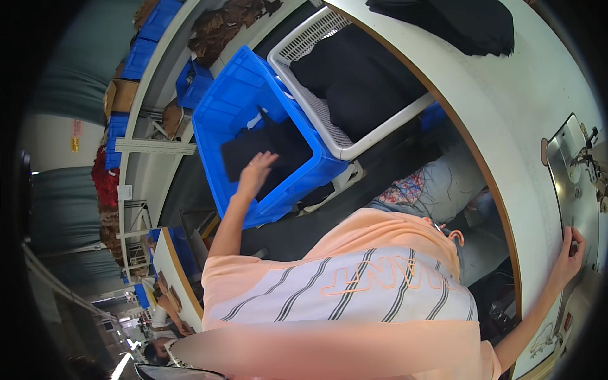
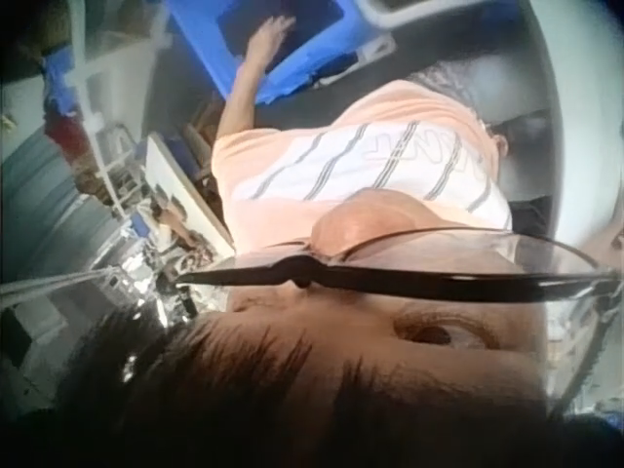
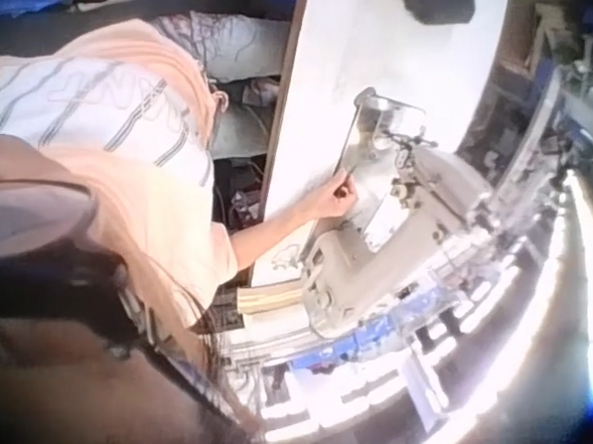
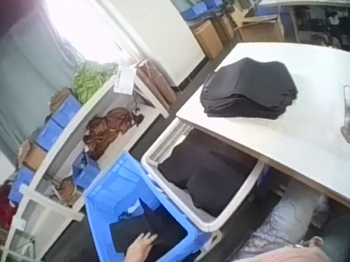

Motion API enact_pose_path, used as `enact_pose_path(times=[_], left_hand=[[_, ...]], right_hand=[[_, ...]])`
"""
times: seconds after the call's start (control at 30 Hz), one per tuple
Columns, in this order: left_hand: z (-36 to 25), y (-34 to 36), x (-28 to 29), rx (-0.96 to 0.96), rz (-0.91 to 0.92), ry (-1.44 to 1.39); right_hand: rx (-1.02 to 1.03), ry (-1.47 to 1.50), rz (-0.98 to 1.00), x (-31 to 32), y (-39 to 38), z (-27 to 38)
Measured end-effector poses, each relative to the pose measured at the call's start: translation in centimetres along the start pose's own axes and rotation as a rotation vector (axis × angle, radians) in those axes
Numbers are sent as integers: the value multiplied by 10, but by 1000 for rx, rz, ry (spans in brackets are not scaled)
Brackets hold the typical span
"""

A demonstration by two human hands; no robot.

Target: The recorder is sewing and trimming black leather pieces at a workshop station.

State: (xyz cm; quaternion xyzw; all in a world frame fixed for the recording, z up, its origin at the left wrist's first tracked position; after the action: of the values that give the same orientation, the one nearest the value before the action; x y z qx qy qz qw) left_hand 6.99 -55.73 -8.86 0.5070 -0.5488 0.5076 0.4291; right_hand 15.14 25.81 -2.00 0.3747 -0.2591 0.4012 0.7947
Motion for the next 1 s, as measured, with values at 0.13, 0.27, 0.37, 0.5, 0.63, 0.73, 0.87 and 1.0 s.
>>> enact_pose_path(times=[0.13,0.27,0.37,0.5,0.63,0.73,0.87,1.0], left_hand=[[-2,1,-80,122,812,-45],[-42,58,32,175,749,-335],[-126,104,121,-60,372,-788],[-261,161,155,-300,-160,-440],[-367,180,164,-798,-468,-585],[-415,185,167,-1042,-634,-364],[-451,229,165,-996,-97,-246],[-446,257,167,-743,259,-559]], right_hand=[[-36,7,7,-3,-4,-10],[-18,50,-78,-3,-8,-10],[-127,172,-138,-5,-11,-12],[-121,216,-242,5,-18,8],[-132,193,-301,16,-19,31],[-221,207,-305,17,-18,39],[-292,255,-291,16,-17,42],[-353,267,-265,14,-18,37]])
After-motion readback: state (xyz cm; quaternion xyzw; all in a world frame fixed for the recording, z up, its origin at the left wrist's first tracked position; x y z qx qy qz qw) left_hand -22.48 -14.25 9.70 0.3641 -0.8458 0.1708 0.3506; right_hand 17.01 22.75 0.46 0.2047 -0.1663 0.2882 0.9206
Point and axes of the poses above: each hand's wrist, its own y-axis towards the middle knuckle, its own x-axis out of the back of the hand, z = x × y, the point moved 8 cm from there along y, towards the middle knuckle, and after that the axes turned 8 degrees about x, right-handed, at the moved point
